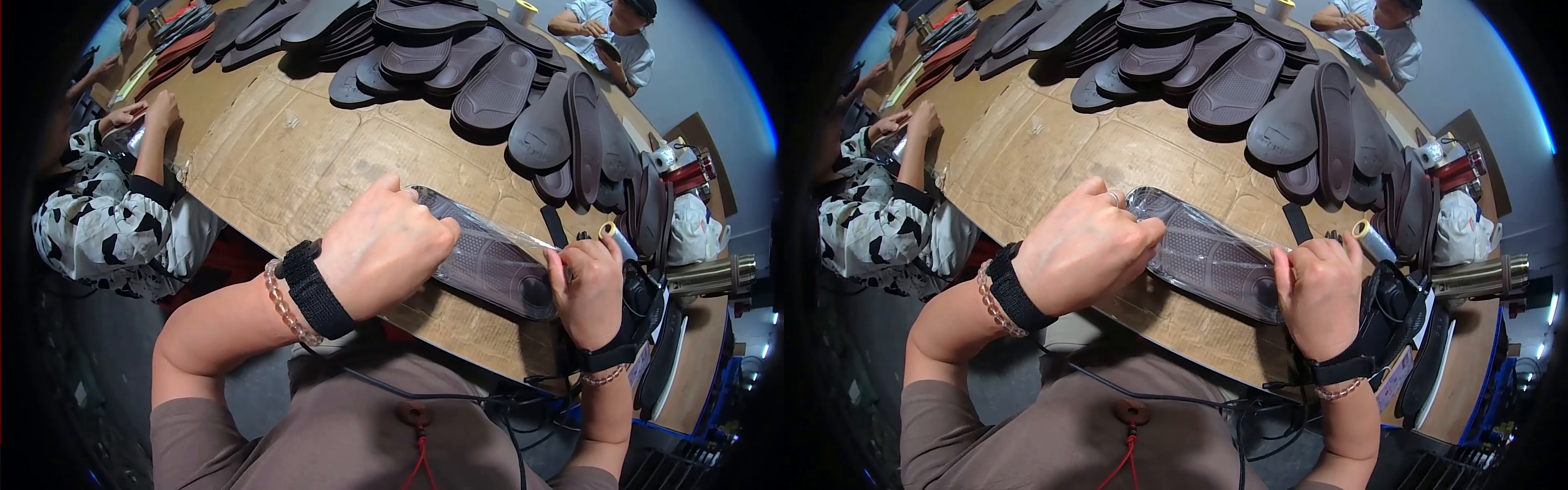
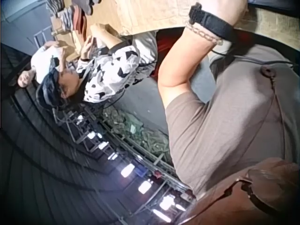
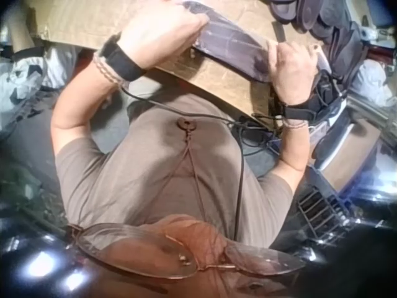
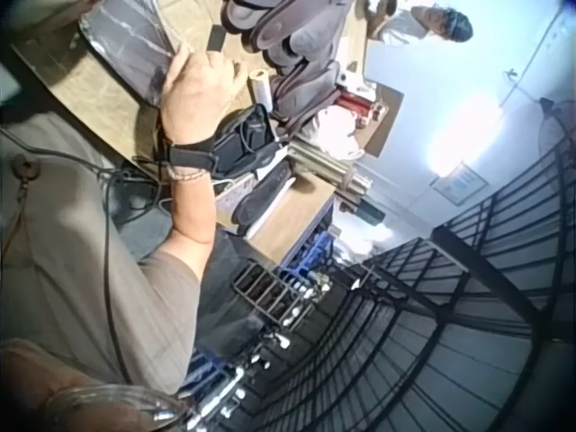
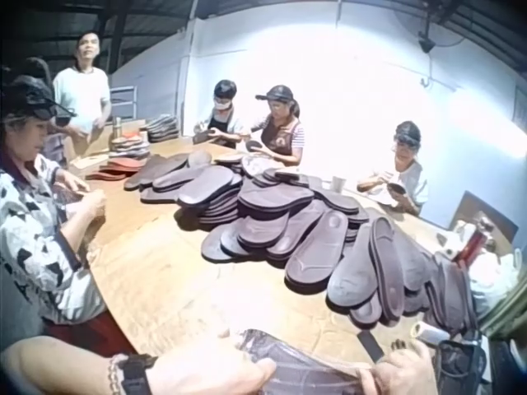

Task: The recorder prepares shoe insoles by applying a layer of plastic or protective material and smoothing it down by hand at a manufacturing table.

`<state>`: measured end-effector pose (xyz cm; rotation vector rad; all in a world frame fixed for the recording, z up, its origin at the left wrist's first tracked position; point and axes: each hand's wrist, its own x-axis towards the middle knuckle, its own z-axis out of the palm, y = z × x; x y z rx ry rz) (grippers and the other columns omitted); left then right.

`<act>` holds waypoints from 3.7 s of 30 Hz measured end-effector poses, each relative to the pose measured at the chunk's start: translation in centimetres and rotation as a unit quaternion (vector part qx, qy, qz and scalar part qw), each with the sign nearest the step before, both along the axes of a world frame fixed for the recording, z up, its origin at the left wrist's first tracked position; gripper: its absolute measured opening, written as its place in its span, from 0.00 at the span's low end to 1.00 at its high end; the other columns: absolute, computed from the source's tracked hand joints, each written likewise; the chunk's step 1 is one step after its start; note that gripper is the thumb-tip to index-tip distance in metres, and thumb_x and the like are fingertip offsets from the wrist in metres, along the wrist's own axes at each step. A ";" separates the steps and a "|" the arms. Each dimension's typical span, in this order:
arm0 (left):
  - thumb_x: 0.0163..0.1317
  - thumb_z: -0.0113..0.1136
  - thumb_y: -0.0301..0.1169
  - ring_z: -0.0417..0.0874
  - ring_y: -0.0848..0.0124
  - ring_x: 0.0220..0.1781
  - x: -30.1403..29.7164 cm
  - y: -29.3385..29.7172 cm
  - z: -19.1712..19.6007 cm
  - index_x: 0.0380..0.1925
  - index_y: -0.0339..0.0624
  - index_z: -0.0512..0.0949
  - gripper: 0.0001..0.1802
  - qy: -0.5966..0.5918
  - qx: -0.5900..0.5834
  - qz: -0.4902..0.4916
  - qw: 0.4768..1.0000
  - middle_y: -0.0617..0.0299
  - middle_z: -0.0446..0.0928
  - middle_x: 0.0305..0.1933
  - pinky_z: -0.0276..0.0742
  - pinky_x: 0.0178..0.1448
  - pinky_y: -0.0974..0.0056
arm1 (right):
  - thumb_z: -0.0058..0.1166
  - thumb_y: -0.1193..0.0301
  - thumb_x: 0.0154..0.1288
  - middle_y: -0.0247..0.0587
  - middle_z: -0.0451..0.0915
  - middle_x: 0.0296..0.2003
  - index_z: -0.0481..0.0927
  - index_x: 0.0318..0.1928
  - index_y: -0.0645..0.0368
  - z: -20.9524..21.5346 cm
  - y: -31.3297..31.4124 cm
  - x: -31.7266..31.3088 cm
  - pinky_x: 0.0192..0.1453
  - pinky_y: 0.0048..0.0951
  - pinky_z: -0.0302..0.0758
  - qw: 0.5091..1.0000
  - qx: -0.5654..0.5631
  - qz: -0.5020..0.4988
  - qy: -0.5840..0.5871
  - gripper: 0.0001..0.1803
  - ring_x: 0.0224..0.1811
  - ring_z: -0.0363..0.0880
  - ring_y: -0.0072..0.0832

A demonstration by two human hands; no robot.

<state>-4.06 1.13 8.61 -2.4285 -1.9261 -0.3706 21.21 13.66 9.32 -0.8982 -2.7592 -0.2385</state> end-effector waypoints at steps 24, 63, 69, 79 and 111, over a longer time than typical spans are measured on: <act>0.64 0.61 0.32 0.85 0.56 0.27 1.2 1.4 -0.6 0.38 0.39 0.83 0.09 -0.056 0.059 0.113 0.990 0.55 0.80 0.20 0.76 0.40 0.54 | 0.58 0.84 0.56 0.51 0.87 0.42 0.84 0.55 0.60 -1.4 -0.5 1.4 0.48 0.40 0.82 0.967 -0.186 -0.059 0.164 0.23 0.42 0.87 0.46; 0.55 0.67 0.23 0.83 0.58 0.43 0.0 3.3 -1.6 0.36 0.45 0.87 0.09 -0.055 0.109 0.111 0.986 0.57 0.80 0.44 0.81 0.47 0.58 | 0.51 0.86 0.56 0.53 0.83 0.55 0.79 0.60 0.67 -1.9 3.4 2.5 0.41 0.29 0.82 0.957 -0.223 0.007 0.187 0.28 0.39 0.84 0.35; 0.54 0.63 0.20 0.82 0.55 0.50 -0.3 3.8 -2.7 0.35 0.44 0.85 0.09 -0.061 0.144 0.116 0.981 0.53 0.77 0.50 0.80 0.50 0.53 | 0.49 0.89 0.56 0.48 0.81 0.47 0.78 0.58 0.66 -1.8 3.3 2.3 0.40 0.29 0.79 0.951 -0.241 -0.006 0.193 0.27 0.35 0.80 0.32; 0.57 0.59 0.20 0.85 0.54 0.45 -0.4 3.9 -2.1 0.27 0.41 0.81 0.04 -0.109 0.066 0.153 0.980 0.55 0.80 0.44 0.81 0.48 0.53 | 0.47 0.93 0.53 0.50 0.82 0.50 0.80 0.49 0.65 -2.0 3.8 2.5 0.38 0.26 0.75 0.953 -0.221 0.023 0.205 0.23 0.33 0.77 0.32; 0.55 0.78 0.33 0.85 0.61 0.31 -0.3 4.5 -3.0 0.26 0.41 0.86 0.10 -0.203 0.173 0.176 0.948 0.59 0.82 0.32 0.81 0.38 0.60 | 0.64 0.82 0.64 0.48 0.88 0.38 0.86 0.41 0.65 -3.8 2.8 1.8 0.40 0.27 0.82 0.946 -0.150 -0.084 0.276 0.06 0.37 0.88 0.32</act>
